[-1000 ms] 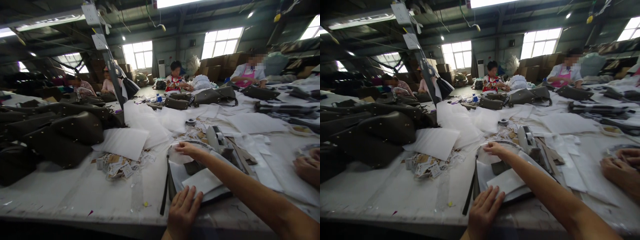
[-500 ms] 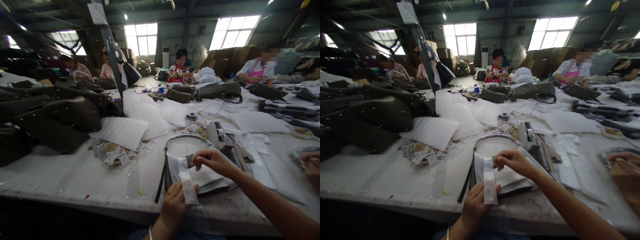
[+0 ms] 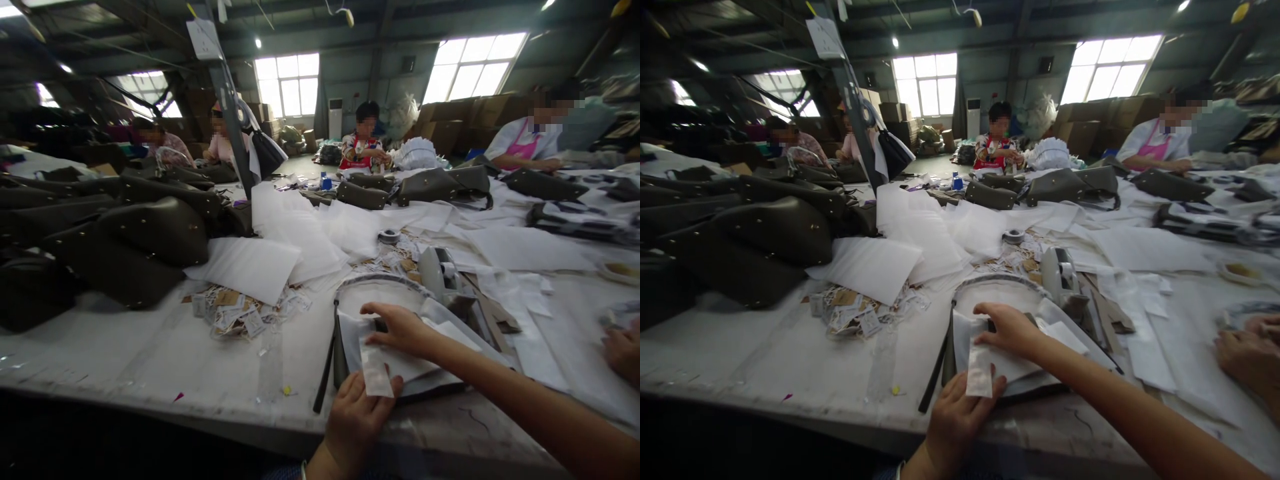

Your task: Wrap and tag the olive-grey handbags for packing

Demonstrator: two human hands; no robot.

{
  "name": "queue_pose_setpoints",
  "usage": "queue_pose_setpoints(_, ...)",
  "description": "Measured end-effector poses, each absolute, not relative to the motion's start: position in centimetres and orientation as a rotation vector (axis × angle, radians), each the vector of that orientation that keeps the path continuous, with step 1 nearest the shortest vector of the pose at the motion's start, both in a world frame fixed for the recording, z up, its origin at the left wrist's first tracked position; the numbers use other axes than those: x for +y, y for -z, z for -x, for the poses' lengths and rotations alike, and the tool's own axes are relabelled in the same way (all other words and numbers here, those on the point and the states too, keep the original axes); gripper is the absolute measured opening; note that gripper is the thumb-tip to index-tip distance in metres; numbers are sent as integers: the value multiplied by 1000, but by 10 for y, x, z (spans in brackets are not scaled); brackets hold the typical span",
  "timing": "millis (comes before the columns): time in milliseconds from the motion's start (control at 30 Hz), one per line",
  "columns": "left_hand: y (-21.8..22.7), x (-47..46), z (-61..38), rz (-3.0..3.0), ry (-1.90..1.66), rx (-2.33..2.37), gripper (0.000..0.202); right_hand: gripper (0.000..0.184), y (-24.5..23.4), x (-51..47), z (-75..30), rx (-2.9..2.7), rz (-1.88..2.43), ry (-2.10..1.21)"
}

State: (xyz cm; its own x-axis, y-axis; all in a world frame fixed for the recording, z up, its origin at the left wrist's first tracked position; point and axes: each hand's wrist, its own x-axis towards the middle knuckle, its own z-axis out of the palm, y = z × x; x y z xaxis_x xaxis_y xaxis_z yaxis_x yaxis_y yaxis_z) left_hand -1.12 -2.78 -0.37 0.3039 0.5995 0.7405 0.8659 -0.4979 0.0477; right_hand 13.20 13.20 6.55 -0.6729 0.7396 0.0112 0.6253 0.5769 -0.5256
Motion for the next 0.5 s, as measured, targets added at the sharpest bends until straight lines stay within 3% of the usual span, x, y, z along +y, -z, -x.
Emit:
queue_pose_setpoints(167, 5, -28, 10, 2214, 1062, -1335, 36, 30, -65, 121, -148, -2681, 912, -835)
queue_pose_setpoints(333, 6, -25, 16, 2315, 1021, -1347, 38, 54, -54, 125, -154, -2634, 870, -868)
queue_pose_setpoints(500, 4, -8, 45, 2423, 978, -1247, 42, 47, -52, 142, -138, -2550, 886, -875)
